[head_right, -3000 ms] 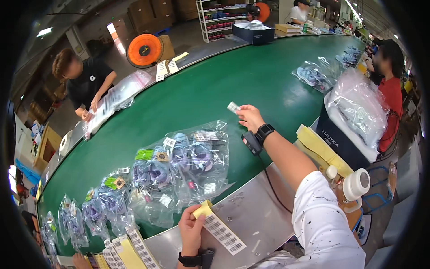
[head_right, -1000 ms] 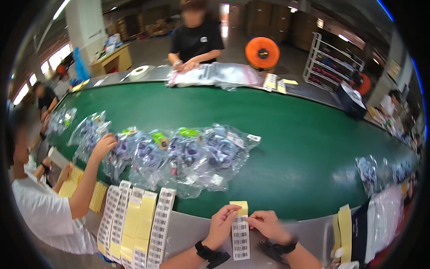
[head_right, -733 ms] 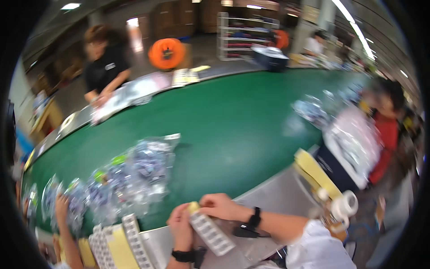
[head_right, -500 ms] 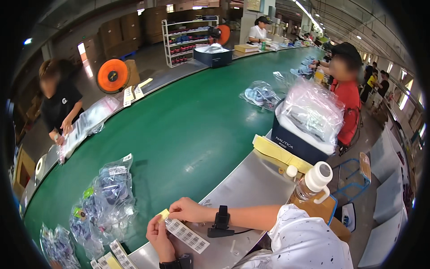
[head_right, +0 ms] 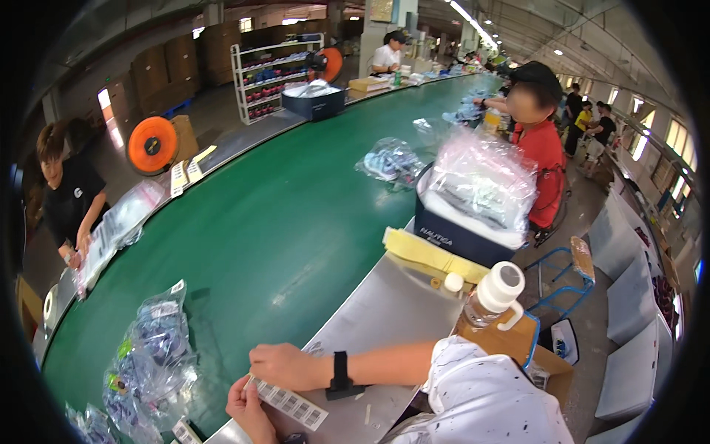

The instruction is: The person stands at a green conveyor belt in a warehouse, applying barcode stickers to plastic-wrapped packages of children's shoes. They peel labels from a sheet, affix them to the packages, and move the labeled items down the line. Other workers are visible in the background performing similar tasks.

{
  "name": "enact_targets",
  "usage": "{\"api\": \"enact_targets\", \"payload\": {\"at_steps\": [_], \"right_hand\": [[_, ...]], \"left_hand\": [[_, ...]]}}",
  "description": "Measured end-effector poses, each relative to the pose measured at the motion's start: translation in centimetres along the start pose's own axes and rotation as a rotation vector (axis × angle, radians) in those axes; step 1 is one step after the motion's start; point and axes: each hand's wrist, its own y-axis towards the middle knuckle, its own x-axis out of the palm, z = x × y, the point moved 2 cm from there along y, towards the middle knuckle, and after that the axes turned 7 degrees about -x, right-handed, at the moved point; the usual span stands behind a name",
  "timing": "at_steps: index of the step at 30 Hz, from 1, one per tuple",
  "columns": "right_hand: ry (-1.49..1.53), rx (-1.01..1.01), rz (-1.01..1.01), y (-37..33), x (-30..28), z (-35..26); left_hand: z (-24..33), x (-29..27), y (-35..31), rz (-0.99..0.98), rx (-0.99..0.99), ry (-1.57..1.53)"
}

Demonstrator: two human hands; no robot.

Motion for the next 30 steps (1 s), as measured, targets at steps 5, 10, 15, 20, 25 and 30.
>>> {"api": "enact_targets", "payload": {"at_steps": [5, 10, 15, 20, 25, 30], "right_hand": [[-0.045, 0.0, 0.008, -0.1, 0.4, -0.2], [-0.077, 0.042, 0.017, -0.6, 0.5, 0.2], [-0.096, 0.024, -0.009, -0.7, 0.6, -0.2], [-0.103, 0.008, 0.004, -1.4, 0.3, -0.7], [0.115, 0.244, 0.037, -1.5, 0.1, 0.6], [0.432, 0.459, -0.101, 0.1, 0.6, 0.8]], "left_hand": [[1.1, 0.3, -0.6, -0.013, -0.001, 0.025], [1.4, 0.5, -0.5, 0.002, -0.006, 0.101], [1.0, -0.1, -0.4, 0.037, 0.004, 0.168], [0.7, 0.5, -0.4, 0.026, -0.022, 0.104], [0.8, 1.2, -0.4, -0.022, -0.001, 0.111], [1.7, 0.4, -0.7, -0.076, 0.039, 0.173]]}}
